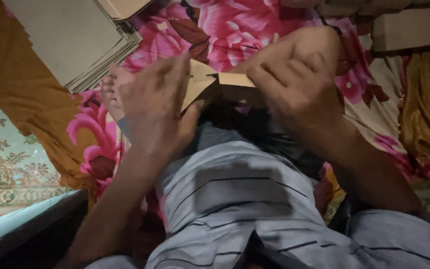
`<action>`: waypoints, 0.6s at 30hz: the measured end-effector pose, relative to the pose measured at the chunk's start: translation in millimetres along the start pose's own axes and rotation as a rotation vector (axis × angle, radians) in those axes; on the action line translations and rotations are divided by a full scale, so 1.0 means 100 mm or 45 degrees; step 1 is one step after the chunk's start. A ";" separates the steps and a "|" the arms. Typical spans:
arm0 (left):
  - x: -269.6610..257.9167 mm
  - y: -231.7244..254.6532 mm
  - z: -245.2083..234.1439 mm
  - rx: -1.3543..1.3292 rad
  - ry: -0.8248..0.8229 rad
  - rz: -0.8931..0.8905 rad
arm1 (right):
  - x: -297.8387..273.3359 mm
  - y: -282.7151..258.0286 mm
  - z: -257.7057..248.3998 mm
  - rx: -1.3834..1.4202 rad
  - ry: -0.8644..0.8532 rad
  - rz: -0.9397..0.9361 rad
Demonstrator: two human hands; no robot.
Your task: Folding a flat cardboard sheet into a small rectangular box by hand.
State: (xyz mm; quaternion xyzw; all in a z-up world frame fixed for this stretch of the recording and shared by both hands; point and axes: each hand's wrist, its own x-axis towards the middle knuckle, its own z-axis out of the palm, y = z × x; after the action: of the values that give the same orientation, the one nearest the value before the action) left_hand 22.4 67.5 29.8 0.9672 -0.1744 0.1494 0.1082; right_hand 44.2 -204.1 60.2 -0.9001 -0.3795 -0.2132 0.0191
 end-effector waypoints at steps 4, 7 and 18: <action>0.10 0.08 -0.05 -0.110 -0.166 -0.027 | 0.04 -0.08 -0.01 -0.057 0.155 0.063; 0.07 0.08 0.03 -0.114 -0.106 -0.047 | 0.03 -0.17 0.00 -0.061 0.230 0.153; 0.06 0.11 0.09 -0.127 0.065 0.045 | -0.28 -0.97 0.15 0.120 0.398 -0.149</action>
State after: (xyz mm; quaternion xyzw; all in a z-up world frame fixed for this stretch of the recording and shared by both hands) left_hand 25.9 53.6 24.6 0.9533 -0.1960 0.1669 0.1581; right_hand -34.0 -151.0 23.0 -0.8304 -0.4333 -0.3333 0.1078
